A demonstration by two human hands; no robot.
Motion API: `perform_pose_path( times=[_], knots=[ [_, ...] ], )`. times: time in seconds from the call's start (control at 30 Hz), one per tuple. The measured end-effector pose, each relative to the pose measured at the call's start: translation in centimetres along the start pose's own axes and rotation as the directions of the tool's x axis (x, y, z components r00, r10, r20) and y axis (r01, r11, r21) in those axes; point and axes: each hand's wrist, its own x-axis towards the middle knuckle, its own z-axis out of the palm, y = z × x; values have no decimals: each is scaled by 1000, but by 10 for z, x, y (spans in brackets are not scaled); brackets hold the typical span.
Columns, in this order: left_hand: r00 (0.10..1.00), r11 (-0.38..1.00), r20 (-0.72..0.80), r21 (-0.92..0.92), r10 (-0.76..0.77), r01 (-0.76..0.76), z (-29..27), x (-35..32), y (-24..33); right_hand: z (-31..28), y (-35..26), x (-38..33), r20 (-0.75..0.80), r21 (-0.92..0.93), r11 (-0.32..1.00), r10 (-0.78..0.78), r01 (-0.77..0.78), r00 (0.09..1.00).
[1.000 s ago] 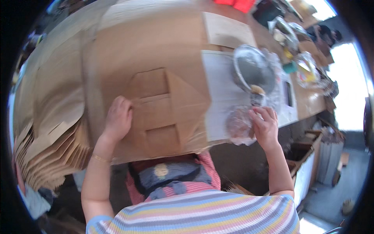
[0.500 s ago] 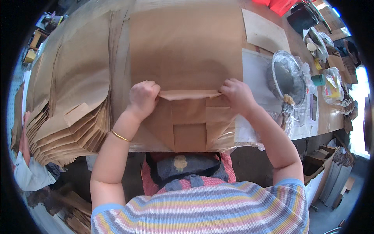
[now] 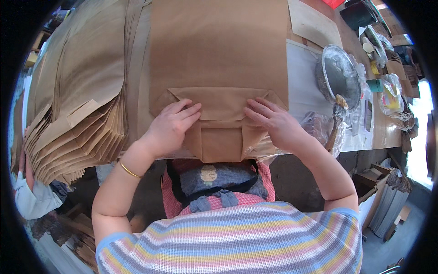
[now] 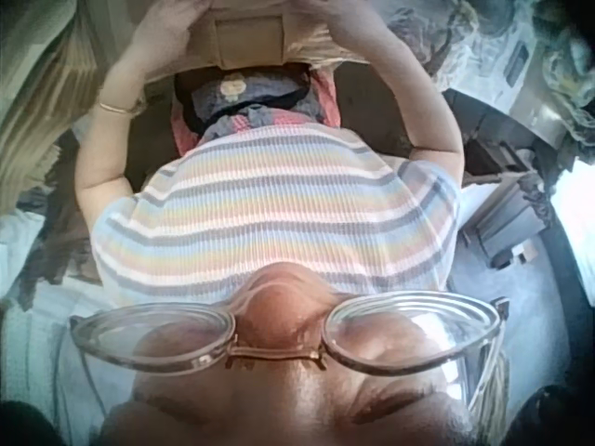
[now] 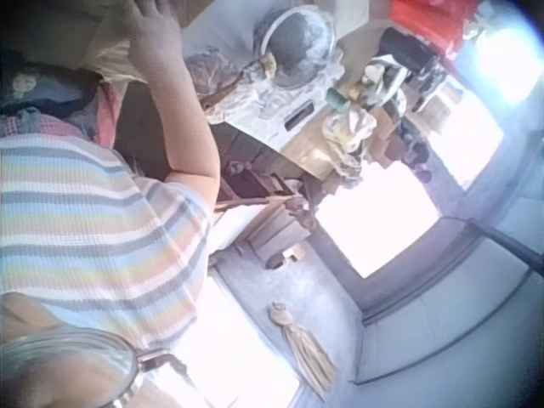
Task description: The person repeatedly folds the top flap of a brown paper bag, applies glue with a brush to the flap, and presses it down to seal. They then place the finished bag on a stack and repeat the process with a new bag from a pile.
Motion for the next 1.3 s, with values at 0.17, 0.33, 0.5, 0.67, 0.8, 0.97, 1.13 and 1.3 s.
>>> perform_pose_path(
  times=[0.17, 0.33, 0.5, 0.67, 0.8, 0.97, 1.13, 1.3],
  knots=[
    [1000, 969, 26, -246, 8, -2, -2, -6, 0, 18, -15, -36, -130, 89, 983, 172, -162, 976],
    [999, 975, 12, -220, 43, -40, -7, -4, 12, 36, -38, -23, -220, 48, 998, 53, -43, 974],
    [989, 993, -142, -99, 45, -60, 5, -15, 2, 56, -15, -30, -503, 125, 990, 114, -59, 857],
    [913, 897, -326, -435, -243, 83, 17, 7, -19, 34, 6, 8, -345, 573, 797, 446, -191, 826],
    [807, 883, -438, -422, -395, 203, 32, 25, -22, 47, 15, 30, -338, 599, 761, 522, -248, 783],
    [715, 902, -556, -198, -425, 382, 37, 41, -14, 50, 9, 41, -345, 454, 782, 595, -426, 726],
    [657, 762, -486, -30, -576, 646, 31, 58, -7, 32, -9, 77, -330, 195, 688, 717, -699, 614],
    [623, 732, -496, -38, -604, 680, 26, 64, -7, 40, -1, 70, -379, 392, 703, 712, -594, 591]
  ],
)
